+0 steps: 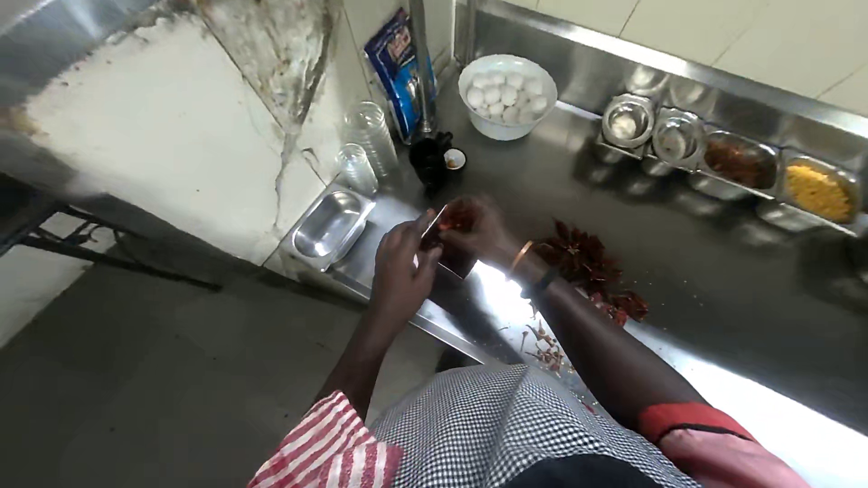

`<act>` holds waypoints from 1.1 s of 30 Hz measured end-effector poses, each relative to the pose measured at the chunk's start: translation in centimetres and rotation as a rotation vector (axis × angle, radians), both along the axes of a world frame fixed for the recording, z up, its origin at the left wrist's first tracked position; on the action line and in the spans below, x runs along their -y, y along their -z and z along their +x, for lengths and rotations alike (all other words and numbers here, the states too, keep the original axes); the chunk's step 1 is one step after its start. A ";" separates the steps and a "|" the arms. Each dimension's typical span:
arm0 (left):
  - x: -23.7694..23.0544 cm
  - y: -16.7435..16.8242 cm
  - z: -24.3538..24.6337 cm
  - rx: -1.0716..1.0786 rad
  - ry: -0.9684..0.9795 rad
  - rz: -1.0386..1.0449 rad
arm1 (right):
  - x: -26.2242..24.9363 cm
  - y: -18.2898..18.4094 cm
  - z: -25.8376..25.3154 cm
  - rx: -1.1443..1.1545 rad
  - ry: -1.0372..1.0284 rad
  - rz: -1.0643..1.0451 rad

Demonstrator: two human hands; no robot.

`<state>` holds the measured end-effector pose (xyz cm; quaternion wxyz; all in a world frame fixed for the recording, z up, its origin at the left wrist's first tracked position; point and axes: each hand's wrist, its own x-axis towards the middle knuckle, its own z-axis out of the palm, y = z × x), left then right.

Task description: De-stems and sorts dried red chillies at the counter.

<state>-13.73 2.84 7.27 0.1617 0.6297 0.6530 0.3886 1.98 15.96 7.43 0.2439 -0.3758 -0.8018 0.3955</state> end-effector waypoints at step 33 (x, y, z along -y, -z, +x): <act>-5.8 7.5 15.3 -0.477 0.607 -0.263 | 9.5 6.6 25.7 0.643 0.426 0.158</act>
